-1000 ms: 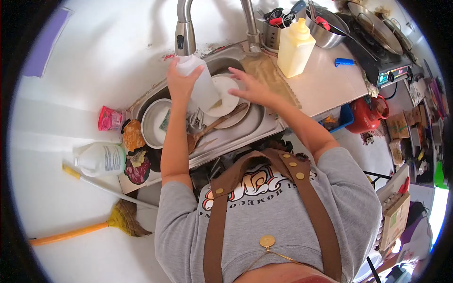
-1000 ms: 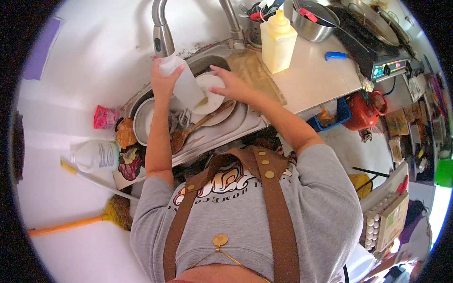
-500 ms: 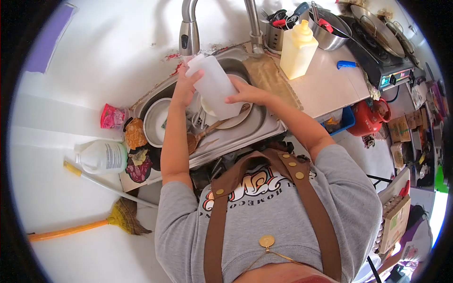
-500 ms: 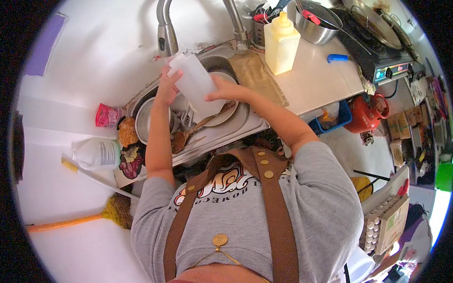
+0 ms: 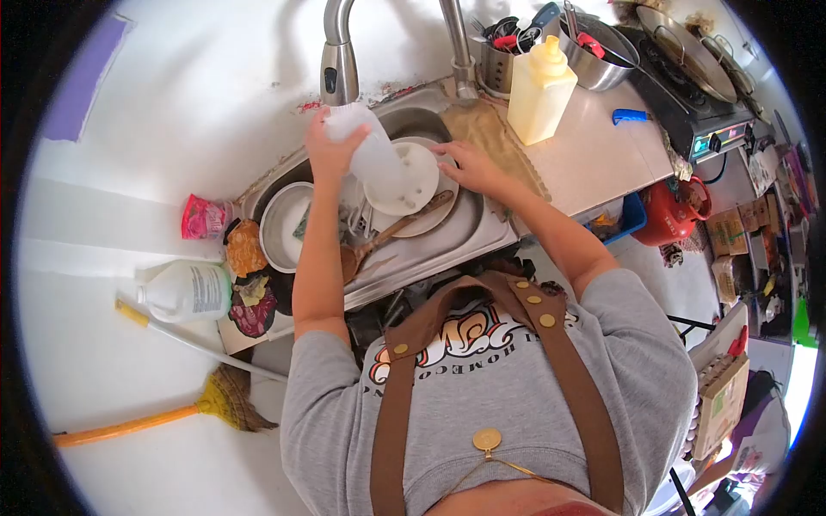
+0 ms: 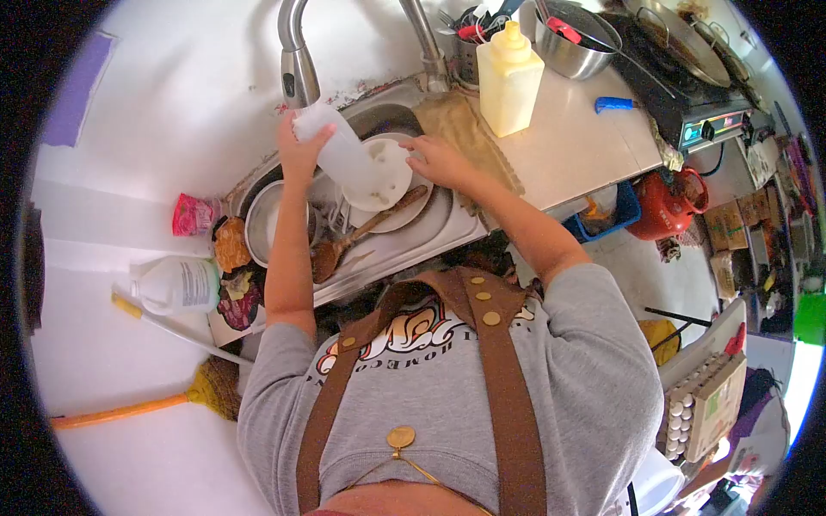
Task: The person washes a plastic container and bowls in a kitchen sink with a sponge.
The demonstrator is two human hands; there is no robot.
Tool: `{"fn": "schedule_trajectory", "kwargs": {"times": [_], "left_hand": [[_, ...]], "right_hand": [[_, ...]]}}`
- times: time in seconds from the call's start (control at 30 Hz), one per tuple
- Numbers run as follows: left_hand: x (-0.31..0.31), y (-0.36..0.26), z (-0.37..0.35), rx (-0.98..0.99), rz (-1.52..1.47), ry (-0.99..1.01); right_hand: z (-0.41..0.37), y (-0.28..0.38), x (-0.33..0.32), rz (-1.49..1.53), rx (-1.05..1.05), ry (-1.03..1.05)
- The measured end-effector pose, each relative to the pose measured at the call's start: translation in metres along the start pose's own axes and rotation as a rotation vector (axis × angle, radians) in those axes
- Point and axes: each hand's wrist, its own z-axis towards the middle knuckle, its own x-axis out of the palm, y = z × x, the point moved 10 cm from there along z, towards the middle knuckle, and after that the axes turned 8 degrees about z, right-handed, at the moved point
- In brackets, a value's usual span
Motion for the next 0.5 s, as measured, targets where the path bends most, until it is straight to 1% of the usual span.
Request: {"fn": "schedule_trajectory", "kwargs": {"times": [0.07,0.13,0.17,0.23,0.33,0.37,0.43,0.47,0.5], "left_hand": [[0.004,0.009,0.003,0.010,0.038,-0.007],[0.015,0.027,-0.002,-0.228,-0.347,0.022],[0.007,0.015,0.000,-0.127,-0.157,-0.013],[-0.004,-0.012,-0.003,0.075,0.222,-0.079],[-0.001,0.006,-0.010,-0.204,-0.324,-0.079],[-0.007,0.004,-0.007,-0.152,-0.212,-0.129],[-0.017,-0.001,-0.008,-0.054,0.013,-0.224],[-0.013,0.007,-0.010,-0.104,-0.093,-0.230],[-0.007,0.006,-0.014,-0.153,-0.199,-0.239]], "right_hand": [[-0.001,-0.002,0.000,0.009,-0.008,-0.009],[-0.003,-0.006,0.001,0.058,0.058,0.011],[-0.001,-0.008,0.000,0.082,0.088,0.017],[0.001,-0.007,0.000,0.077,0.067,0.024],[-0.002,0.008,-0.003,0.108,0.050,0.050],[0.000,0.016,-0.004,0.124,0.040,0.056],[0.006,0.042,-0.003,0.144,-0.161,-0.037],[0.005,0.054,-0.002,0.154,-0.258,-0.083],[0.008,0.049,0.003,0.165,-0.188,-0.086]]}}
